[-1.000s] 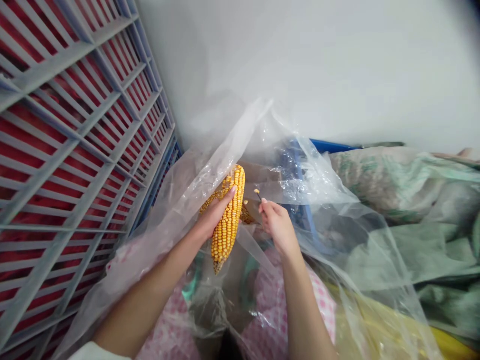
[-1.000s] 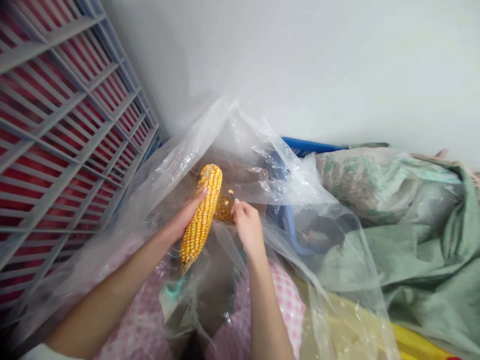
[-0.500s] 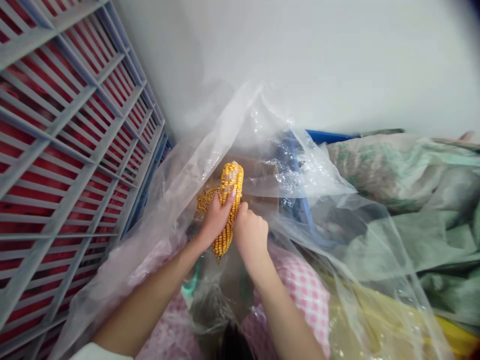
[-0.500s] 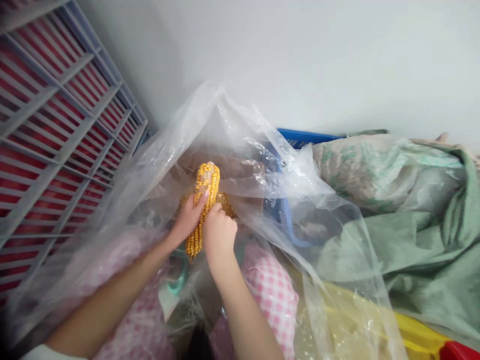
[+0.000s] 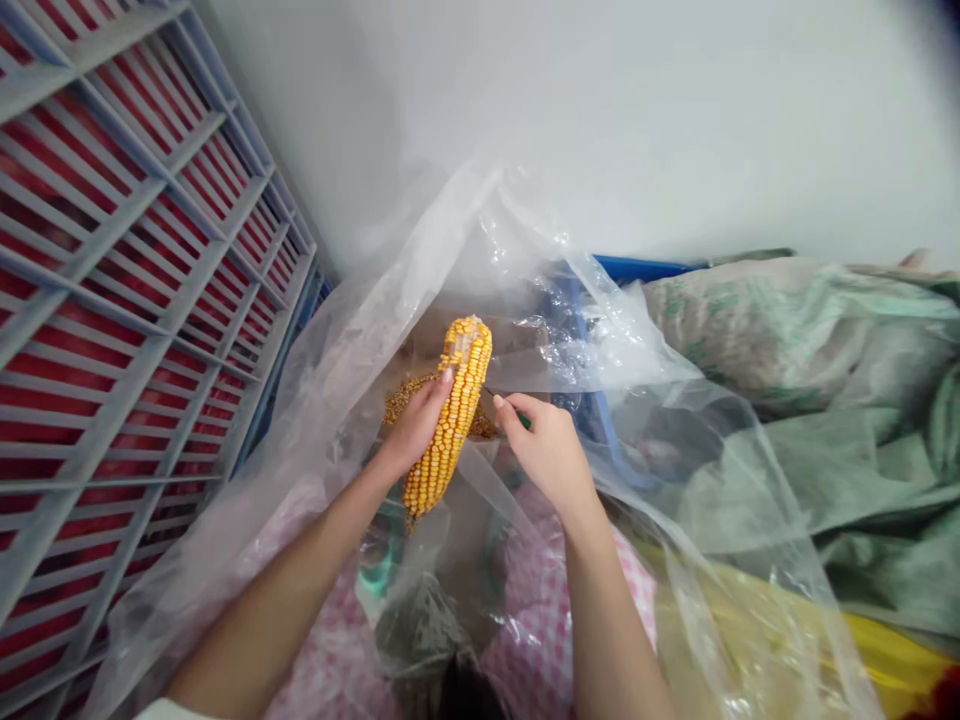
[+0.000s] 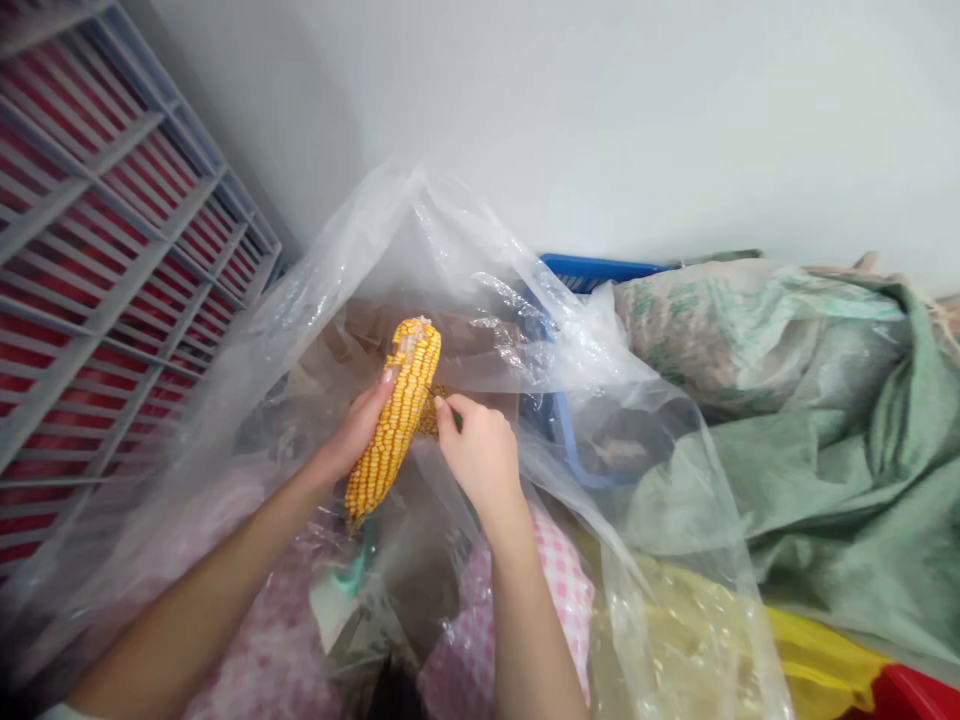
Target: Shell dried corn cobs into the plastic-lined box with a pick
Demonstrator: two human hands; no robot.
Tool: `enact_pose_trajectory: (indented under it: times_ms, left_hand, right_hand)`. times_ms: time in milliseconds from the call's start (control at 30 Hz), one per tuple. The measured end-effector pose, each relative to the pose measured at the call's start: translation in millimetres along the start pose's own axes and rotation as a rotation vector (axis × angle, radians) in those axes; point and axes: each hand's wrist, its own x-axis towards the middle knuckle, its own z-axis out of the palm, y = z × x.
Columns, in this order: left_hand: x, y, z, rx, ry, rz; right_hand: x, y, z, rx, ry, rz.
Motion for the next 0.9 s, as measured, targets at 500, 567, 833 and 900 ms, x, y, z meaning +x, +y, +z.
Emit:
enact_pose_trajectory:
  times_ms: [500,567,833,900]
  left_hand:
    - [-0.5,-6.1,4.5,0.531,0.003,0.173]
    - [-0.7,-7.4,5.6,0.536,0.028,0.164]
    - [-7.4,-4.4,4.3,0.199,0.061,0.092]
    - [-7.5,-4.7,3.6,0.051,0.028,0.048]
  right_hand:
    - [-4.9,-6.6,15.2,-0.530,0.006,0.029]
    - [-4.3,-10.6,27.0,-0.514,0.040,0.081]
    - [-5.5,-17.6,61.5,-0.313,0.192,0.113]
    - [-4.4,-15.8,64.9,-0.241,0.208,0.091]
